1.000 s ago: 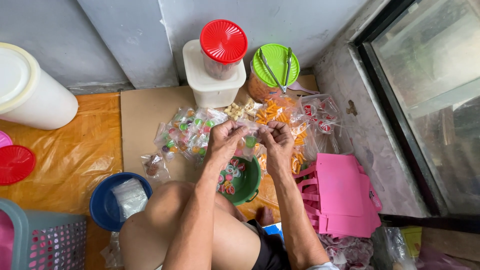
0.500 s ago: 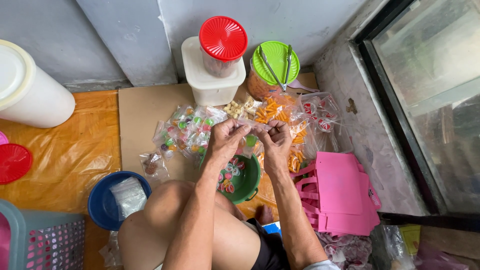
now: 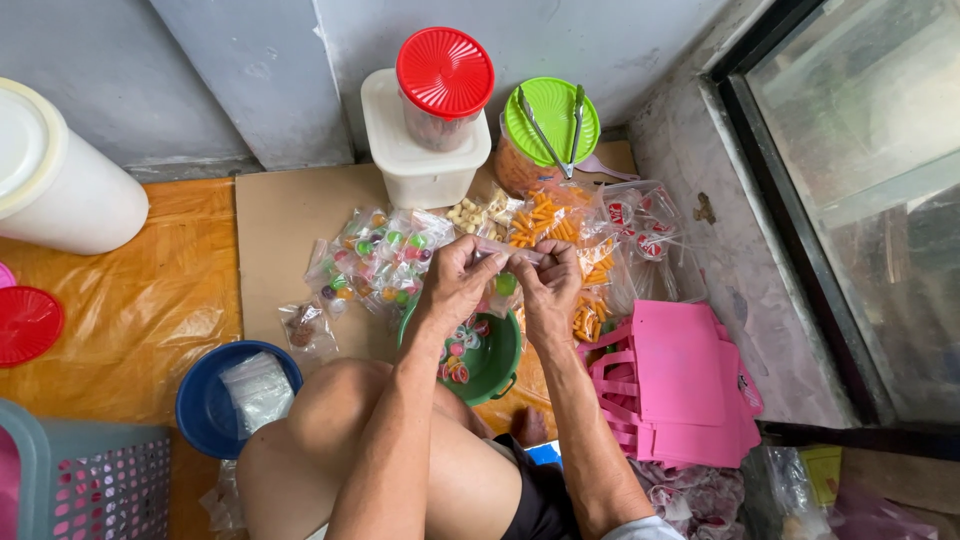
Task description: The person places small snacks and candies into individual plastic bags by hand, working on the floor surrounded by containers and larger bags of items.
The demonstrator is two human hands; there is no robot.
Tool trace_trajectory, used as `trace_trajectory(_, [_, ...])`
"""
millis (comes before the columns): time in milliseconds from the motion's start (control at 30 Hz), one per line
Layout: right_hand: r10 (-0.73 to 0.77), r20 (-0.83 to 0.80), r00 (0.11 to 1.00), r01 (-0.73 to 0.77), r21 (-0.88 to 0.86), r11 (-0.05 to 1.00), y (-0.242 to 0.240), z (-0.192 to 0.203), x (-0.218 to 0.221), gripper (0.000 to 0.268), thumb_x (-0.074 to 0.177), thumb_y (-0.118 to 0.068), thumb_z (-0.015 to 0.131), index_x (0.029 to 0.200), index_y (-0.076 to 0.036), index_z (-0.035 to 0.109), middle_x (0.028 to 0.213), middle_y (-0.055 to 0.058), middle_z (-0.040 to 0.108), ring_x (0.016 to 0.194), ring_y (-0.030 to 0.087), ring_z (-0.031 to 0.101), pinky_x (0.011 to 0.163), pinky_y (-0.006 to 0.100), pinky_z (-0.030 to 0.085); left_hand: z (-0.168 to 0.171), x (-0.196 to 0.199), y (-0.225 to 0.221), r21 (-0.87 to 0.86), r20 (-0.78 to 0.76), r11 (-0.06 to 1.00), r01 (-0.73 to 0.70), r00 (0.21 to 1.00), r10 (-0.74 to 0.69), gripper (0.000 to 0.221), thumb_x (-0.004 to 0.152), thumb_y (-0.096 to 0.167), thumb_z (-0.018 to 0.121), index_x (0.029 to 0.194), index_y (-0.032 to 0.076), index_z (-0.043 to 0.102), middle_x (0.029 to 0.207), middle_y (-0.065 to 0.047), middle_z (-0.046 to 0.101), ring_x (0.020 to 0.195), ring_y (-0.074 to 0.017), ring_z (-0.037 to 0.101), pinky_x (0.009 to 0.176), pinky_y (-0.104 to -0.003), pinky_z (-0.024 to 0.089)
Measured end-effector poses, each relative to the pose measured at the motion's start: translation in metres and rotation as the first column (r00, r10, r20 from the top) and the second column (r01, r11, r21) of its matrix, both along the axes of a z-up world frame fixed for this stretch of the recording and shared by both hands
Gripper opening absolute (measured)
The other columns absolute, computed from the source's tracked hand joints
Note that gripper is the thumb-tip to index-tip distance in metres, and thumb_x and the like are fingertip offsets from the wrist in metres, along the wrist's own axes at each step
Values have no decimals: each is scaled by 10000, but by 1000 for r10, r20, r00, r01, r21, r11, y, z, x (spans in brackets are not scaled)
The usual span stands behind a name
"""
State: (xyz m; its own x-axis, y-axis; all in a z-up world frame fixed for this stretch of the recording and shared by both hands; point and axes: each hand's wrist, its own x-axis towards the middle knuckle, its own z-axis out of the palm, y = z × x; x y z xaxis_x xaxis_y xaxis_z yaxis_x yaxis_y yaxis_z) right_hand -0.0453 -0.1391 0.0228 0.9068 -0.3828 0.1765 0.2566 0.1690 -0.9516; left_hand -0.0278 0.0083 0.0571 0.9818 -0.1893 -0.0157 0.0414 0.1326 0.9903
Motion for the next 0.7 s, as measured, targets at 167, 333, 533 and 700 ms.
trace_trajectory(167, [4, -2, 1000, -4, -9, 1000, 4, 8, -2, 345, 877, 56, 729, 1131, -18, 507, 843, 97, 708, 752, 114, 683, 727, 227, 575, 12, -4, 4, 61, 22, 998, 17, 1000, -18, 191, 942, 169, 720, 1075, 34, 748, 858, -160, 752, 782, -158, 670, 754, -318, 548])
trace_trajectory(333, [11, -29, 1000, -12, -23, 1000, 1, 9, -3, 352, 868, 53, 727, 1125, -20, 500, 809, 92, 704, 717, 105, 679, 695, 208, 561, 6, -1, 5, 108, 35, 993, 51, 998, -55, 196, 938, 177, 710, 1075, 45, 755, 941, -189, 769, 875, -189, 698, 813, -367, 565])
trace_trajectory(533, [3, -42, 999, -2, 15, 1000, 9, 19, -7, 389, 848, 60, 726, 1143, -8, 481, 803, 109, 696, 696, 120, 669, 682, 229, 570, -25, 9, -1, 185, 62, 982, 33, 997, -45, 228, 957, 199, 675, 1060, 5, 735, 942, -207, 756, 871, -248, 705, 813, -404, 562])
trace_trajectory(700, [-42, -53, 998, 41, -26, 999, -2, 3, -2, 426, 806, 70, 756, 1115, -20, 477, 775, 129, 712, 671, 150, 687, 674, 253, 579, -10, 7, 3, 194, 31, 981, -3, 1000, -3, 273, 908, 255, 687, 1025, 13, 731, 873, -168, 750, 847, -226, 700, 796, -407, 555])
